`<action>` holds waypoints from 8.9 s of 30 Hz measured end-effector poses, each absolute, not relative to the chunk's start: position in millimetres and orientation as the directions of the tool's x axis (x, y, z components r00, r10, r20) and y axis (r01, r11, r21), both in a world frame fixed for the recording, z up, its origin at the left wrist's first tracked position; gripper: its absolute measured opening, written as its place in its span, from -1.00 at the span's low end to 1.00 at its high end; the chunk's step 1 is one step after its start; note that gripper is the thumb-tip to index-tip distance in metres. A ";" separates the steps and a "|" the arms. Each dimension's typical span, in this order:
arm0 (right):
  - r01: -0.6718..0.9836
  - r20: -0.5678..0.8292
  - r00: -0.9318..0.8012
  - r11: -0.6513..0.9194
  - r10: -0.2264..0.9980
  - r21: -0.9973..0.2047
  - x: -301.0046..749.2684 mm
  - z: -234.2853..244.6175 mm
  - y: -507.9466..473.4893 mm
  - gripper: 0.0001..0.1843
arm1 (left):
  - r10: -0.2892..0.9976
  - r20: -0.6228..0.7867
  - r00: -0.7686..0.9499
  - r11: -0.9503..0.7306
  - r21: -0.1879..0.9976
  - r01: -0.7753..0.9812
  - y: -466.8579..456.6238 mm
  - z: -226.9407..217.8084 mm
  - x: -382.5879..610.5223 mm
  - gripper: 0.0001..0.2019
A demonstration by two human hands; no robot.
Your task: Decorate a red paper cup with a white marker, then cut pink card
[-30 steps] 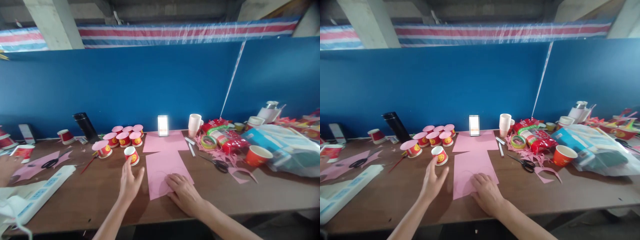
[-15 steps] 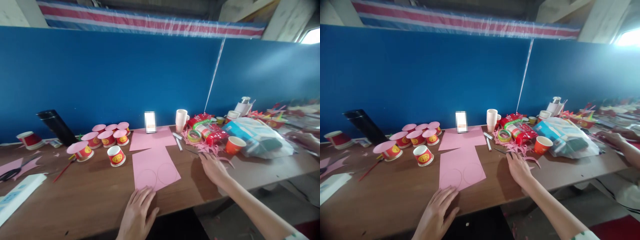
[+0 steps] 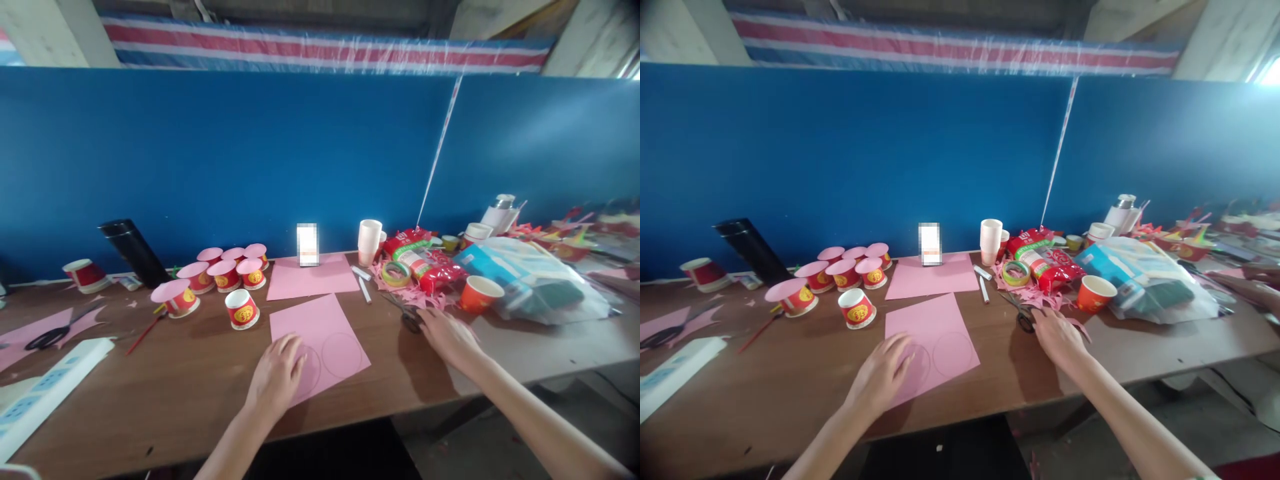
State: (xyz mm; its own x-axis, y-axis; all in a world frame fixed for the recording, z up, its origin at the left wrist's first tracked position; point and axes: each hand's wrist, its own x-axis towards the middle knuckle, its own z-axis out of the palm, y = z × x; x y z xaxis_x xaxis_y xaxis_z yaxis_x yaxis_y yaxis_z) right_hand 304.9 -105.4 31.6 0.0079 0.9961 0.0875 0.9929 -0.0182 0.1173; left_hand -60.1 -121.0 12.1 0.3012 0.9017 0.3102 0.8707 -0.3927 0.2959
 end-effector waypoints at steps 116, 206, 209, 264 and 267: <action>-0.070 0.296 0.252 0.323 0.921 -0.944 199.5 9.9 16.5 -0.54 | 0.991 0.131 0.036 -0.135 0.950 0.280 -4.1 0.0 -34.3 -0.70; 0.260 -0.337 -0.384 -0.249 0.860 -0.933 184.3 19.2 -78.5 -0.49 | 0.979 -0.184 -0.090 0.168 0.973 -0.161 -20.3 0.8 -23.2 -0.71; 0.269 -0.325 -0.373 -0.234 0.869 -0.934 184.4 17.9 -78.3 -0.52 | 0.980 -0.168 -0.102 0.150 0.975 -0.165 -20.0 0.6 -23.3 -0.70; 0.285 -0.183 -0.224 -0.115 0.957 -0.952 177.5 13.7 -81.6 -0.61 | 0.983 -0.183 -0.036 0.173 0.967 -0.188 -30.5 6.8 -11.9 -0.67; 0.276 -0.209 -0.229 -0.142 0.951 -0.951 178.0 15.0 -82.7 -0.65 | 0.973 -0.230 0.032 0.230 0.936 -0.266 -29.4 7.2 -13.1 -0.65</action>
State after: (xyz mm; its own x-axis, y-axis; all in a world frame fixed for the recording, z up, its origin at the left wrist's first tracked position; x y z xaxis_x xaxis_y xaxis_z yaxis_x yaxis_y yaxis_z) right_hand 178.0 -82.7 15.0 -0.2287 0.9509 -0.2087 0.2758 -0.1423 -0.9506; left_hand -13.1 -29.4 7.2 0.0322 0.9726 -0.2301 -0.2657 0.2303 0.9361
